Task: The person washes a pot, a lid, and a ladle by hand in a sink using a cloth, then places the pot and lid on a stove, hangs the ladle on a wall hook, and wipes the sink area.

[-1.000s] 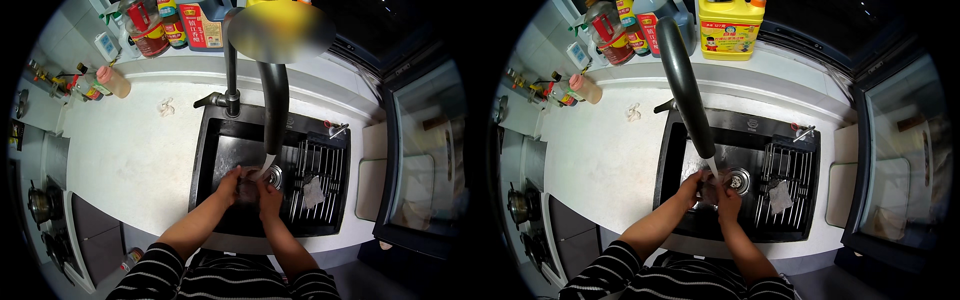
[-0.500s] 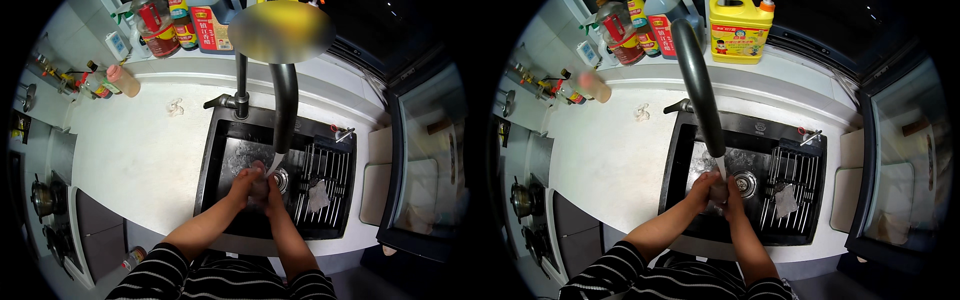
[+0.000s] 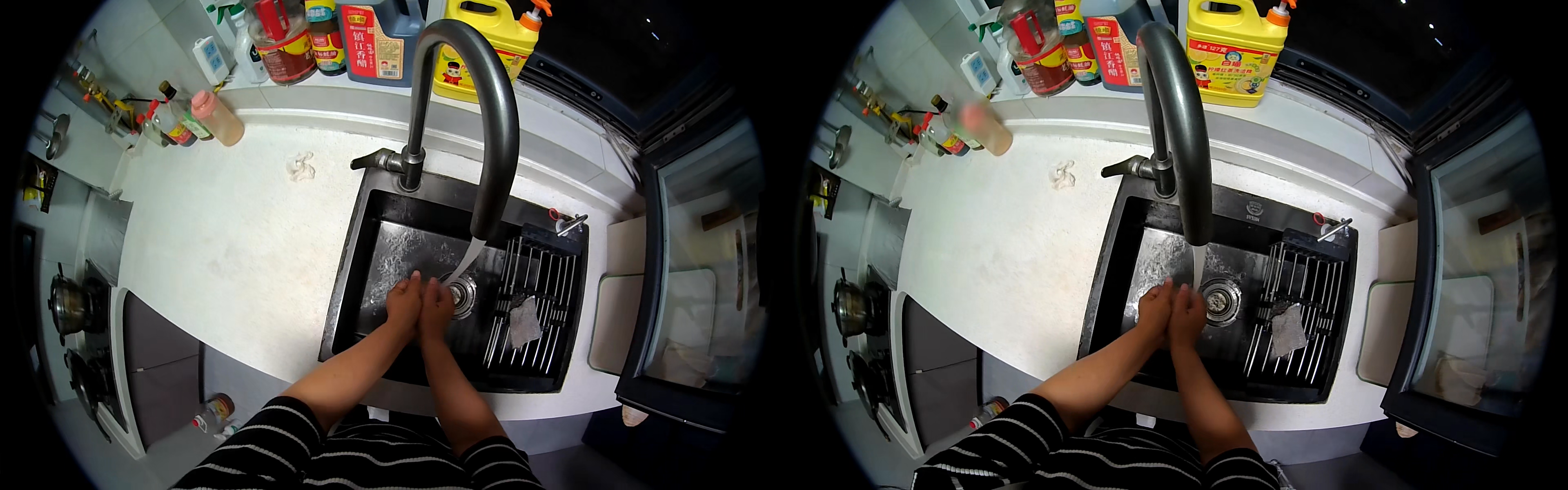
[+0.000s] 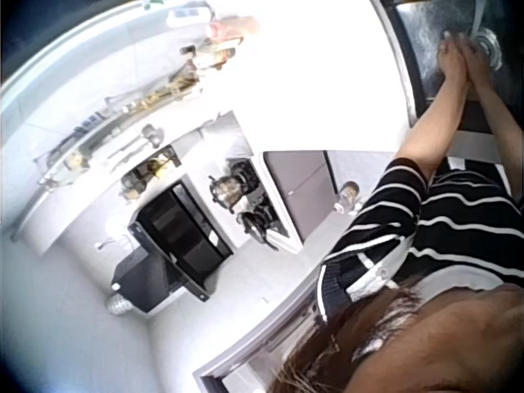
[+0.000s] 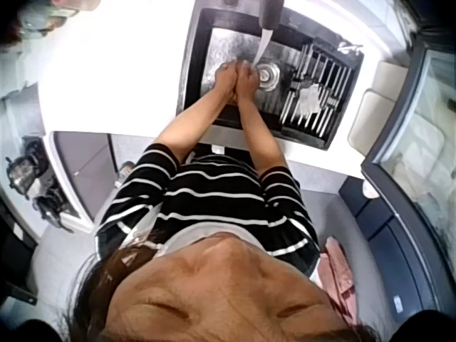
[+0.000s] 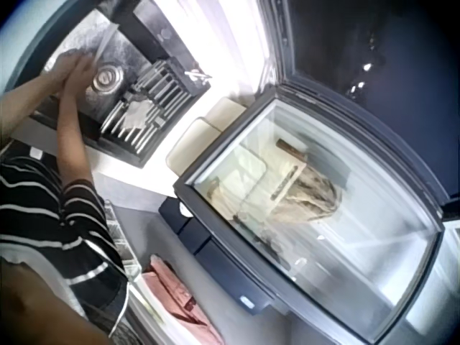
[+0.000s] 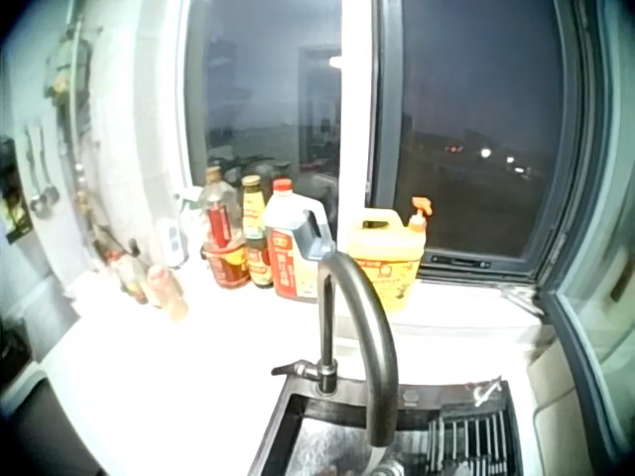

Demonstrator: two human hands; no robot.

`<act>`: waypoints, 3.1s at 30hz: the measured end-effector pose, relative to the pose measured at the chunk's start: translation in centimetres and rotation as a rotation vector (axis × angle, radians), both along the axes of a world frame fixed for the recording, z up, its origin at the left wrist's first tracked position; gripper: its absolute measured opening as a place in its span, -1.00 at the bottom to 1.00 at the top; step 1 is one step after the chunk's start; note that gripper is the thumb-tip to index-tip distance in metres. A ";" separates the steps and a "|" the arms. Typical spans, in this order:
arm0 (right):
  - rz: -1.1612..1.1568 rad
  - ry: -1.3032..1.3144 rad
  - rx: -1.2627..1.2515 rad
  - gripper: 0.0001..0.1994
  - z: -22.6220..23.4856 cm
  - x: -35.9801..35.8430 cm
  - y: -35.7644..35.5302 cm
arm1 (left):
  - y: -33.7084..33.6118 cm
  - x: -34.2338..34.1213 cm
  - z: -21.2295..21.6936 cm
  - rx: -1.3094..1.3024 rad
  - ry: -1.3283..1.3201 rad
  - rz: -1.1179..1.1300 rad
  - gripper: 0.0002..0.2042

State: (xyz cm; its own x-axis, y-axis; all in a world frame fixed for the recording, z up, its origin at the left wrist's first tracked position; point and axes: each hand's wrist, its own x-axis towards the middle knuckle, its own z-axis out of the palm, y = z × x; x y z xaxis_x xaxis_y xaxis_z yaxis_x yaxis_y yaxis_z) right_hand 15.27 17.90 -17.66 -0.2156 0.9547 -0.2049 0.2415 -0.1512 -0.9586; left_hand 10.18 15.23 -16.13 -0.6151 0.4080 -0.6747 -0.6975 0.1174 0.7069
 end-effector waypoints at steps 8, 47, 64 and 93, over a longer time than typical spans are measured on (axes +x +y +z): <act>0.067 -0.101 0.061 -0.67 2.3 0.6 0.7 | 0.7 -0.5 0.4 0.072 -0.102 -0.025 -0.78; 0.292 0.272 0.077 -0.63 3.8 5.1 4.9 | -1.0 -0.7 2.5 0.271 -0.390 -0.182 -0.51; 0.817 0.499 -0.262 -0.77 7.6 3.1 5.2 | -3.1 -1.3 9.0 0.118 -0.484 -0.788 -0.59; 0.458 0.254 -0.274 -0.76 5.2 0.8 2.7 | -3.2 -1.4 4.9 -0.405 0.849 -1.329 -0.58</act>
